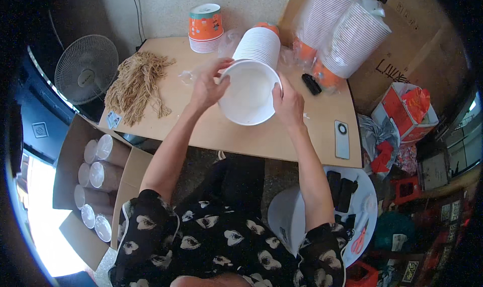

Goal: Attaching straw handles to paper bowls.

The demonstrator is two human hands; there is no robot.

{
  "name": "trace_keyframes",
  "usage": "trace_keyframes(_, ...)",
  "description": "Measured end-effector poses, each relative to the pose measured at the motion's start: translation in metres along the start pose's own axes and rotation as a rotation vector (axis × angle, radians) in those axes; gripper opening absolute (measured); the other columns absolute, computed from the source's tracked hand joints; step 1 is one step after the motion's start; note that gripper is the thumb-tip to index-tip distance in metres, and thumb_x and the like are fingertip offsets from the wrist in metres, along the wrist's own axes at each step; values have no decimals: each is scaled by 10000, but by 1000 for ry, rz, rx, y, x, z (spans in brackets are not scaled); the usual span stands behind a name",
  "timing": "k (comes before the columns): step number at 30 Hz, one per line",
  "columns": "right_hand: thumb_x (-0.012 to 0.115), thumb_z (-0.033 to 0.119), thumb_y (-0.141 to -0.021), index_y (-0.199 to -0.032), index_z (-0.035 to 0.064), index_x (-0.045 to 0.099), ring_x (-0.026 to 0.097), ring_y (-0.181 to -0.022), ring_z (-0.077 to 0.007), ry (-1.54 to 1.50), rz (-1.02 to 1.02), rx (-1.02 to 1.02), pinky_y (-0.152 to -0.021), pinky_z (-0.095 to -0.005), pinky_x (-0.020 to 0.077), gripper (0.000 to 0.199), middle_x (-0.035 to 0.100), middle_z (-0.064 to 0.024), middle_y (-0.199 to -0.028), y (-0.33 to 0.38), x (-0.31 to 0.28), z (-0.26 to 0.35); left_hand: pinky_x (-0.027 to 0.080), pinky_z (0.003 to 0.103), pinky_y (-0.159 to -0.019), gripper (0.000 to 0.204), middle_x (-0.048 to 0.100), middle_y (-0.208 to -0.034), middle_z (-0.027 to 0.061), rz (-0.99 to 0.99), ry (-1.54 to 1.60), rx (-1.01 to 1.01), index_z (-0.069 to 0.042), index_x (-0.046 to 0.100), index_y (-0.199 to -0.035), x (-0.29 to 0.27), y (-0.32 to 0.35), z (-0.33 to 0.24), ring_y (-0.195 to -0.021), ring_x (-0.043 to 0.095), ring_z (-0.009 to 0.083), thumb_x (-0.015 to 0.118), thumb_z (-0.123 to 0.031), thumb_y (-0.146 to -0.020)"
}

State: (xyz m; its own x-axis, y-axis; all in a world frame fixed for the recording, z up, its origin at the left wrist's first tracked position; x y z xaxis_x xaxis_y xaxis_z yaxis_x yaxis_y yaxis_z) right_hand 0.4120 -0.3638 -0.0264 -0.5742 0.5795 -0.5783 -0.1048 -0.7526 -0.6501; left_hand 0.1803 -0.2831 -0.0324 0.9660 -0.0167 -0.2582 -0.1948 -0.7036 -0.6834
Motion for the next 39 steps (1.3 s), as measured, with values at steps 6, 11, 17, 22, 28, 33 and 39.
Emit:
trace_keyframes(6,586,148,-919,-1148,-20,668,628,-658,-139,-357,200,81,-609,-305,486,296,673,-103,-733,1,-24,53,542,286,-751,363,752,-979,89,219,113,-392,-30,692,-1204,-47,22,-40,-804,666,101,613,-119,-861)
trace_keyframes(11,579,111,-901,-835,-76,655,486,-582,-65,-454,364,114,-528,-290,390,212,553,-25,-598,1,-5,68,526,262,-725,353,736,-918,82,333,226,-548,5,689,-1190,-63,46,-16,-791,657,106,629,-139,-874)
trace_keyframes(17,580,98,-882,-723,-76,571,454,-550,-76,-401,455,83,-502,-319,368,236,489,-68,-544,9,13,86,509,263,-672,303,709,-859,44,432,245,-622,18,697,-1112,-68,56,-1,-751,635,92,671,-172,-878)
trace_keyframes(22,592,106,-873,-707,-77,549,463,-524,-91,-356,474,72,-489,-336,374,251,505,-109,-541,12,24,104,524,286,-685,304,717,-855,60,444,86,-552,17,721,-1041,-60,59,8,-753,645,104,694,-243,-887)
trace_keyframes(28,598,107,-873,-712,-72,558,488,-515,-115,-351,503,117,-495,-346,390,243,538,-146,-558,12,41,103,525,301,-644,347,716,-771,63,389,66,-653,7,748,-972,-64,66,14,-712,644,98,712,-331,-900)
trace_keyframes(33,606,116,-874,-742,-67,575,504,-500,-151,-341,526,168,-501,-354,400,227,543,-159,-570,14,50,107,519,292,-629,355,698,-733,48,399,124,-713,6,749,-957,-65,69,29,-691,633,86,718,-343,-898)
trace_keyframes(39,600,100,-876,-791,-53,611,524,-495,-193,-286,510,152,-506,-361,410,176,556,-172,-594,19,56,108,528,307,-674,326,714,-781,68,443,97,-709,-5,737,-984,-68,66,40,-722,653,118,707,-319,-900)
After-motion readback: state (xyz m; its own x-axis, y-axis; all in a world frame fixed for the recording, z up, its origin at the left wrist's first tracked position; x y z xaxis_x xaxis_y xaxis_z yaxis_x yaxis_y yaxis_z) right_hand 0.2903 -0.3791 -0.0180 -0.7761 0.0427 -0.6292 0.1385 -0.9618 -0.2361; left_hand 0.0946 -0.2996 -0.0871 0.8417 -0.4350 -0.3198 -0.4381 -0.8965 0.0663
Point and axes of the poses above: each hand's wrist, its own y-axis away from the middle knuckle, its own x-axis out of the palm, z = x × y, the point moved 5 cm from there along -y, towards the middle knuckle
